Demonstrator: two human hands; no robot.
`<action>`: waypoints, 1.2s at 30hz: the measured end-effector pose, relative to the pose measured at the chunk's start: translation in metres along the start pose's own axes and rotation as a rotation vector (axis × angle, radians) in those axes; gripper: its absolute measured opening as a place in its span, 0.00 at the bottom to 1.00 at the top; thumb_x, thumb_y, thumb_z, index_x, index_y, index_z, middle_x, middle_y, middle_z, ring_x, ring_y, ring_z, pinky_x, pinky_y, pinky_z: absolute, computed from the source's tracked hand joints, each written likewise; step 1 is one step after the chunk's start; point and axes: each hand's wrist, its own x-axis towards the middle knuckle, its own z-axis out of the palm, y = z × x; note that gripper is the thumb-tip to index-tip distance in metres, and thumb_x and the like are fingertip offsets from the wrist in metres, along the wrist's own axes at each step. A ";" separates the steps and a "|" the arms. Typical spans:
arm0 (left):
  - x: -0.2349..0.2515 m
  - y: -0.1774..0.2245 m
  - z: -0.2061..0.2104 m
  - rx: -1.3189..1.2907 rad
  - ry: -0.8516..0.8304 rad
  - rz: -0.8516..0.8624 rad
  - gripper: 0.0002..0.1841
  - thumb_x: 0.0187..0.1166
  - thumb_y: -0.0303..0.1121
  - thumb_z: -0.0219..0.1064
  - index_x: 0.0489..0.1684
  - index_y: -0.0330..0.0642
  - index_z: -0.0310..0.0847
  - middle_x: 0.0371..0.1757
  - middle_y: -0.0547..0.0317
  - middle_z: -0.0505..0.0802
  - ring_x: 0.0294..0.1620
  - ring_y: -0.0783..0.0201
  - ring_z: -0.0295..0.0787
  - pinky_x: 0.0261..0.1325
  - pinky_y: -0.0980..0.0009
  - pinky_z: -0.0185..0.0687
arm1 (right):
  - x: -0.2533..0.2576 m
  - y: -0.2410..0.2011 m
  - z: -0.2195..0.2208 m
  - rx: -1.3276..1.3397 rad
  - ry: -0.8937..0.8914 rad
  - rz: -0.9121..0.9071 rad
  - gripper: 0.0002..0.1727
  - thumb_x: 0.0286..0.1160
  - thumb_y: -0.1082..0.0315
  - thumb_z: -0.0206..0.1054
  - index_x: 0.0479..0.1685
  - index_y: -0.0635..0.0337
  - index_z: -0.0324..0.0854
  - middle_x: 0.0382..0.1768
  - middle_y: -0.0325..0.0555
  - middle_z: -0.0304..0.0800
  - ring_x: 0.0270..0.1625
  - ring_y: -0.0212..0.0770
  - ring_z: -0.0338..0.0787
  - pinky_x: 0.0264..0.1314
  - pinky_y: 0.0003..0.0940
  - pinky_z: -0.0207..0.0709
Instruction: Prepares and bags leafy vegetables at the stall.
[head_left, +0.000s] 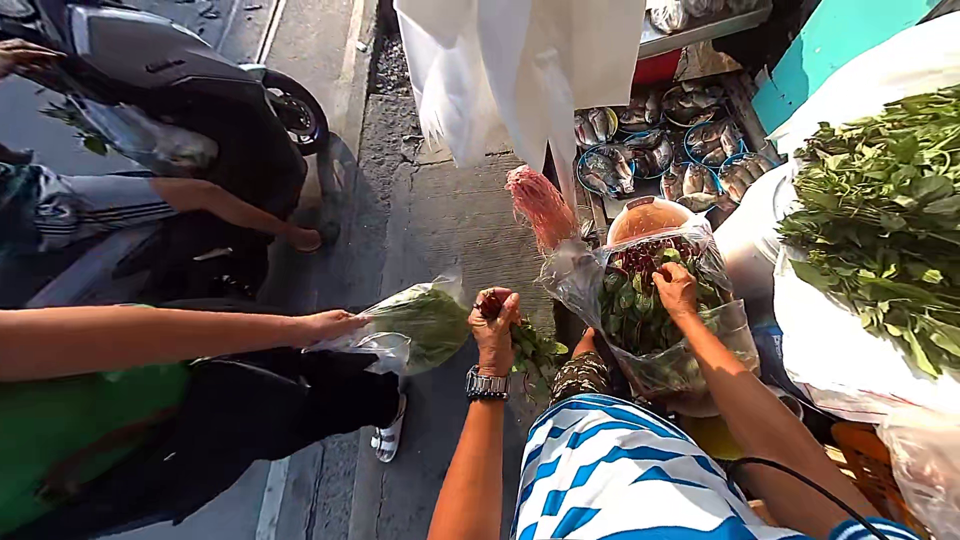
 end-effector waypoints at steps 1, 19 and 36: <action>-0.002 -0.006 0.013 0.027 -0.077 -0.005 0.08 0.71 0.23 0.72 0.44 0.42 0.85 0.27 0.69 0.91 0.22 0.73 0.84 0.29 0.75 0.84 | -0.009 0.001 -0.003 0.098 0.091 -0.081 0.16 0.79 0.68 0.69 0.54 0.74 0.88 0.56 0.68 0.91 0.65 0.63 0.89 0.74 0.59 0.75; -0.039 -0.012 0.096 -0.200 -0.535 -0.148 0.06 0.78 0.37 0.71 0.40 0.44 0.89 0.47 0.60 0.94 0.51 0.67 0.90 0.59 0.66 0.87 | -0.119 -0.071 0.000 0.315 0.178 -0.710 0.10 0.72 0.74 0.69 0.46 0.70 0.91 0.46 0.61 0.93 0.51 0.53 0.93 0.59 0.43 0.87; -0.020 -0.019 -0.015 -0.017 -0.116 -0.117 0.10 0.73 0.24 0.71 0.49 0.34 0.91 0.35 0.56 0.98 0.33 0.64 0.96 0.43 0.68 0.93 | 0.029 -0.047 0.053 -0.336 -0.295 0.007 0.17 0.82 0.69 0.63 0.64 0.67 0.84 0.72 0.69 0.77 0.75 0.67 0.79 0.67 0.64 0.77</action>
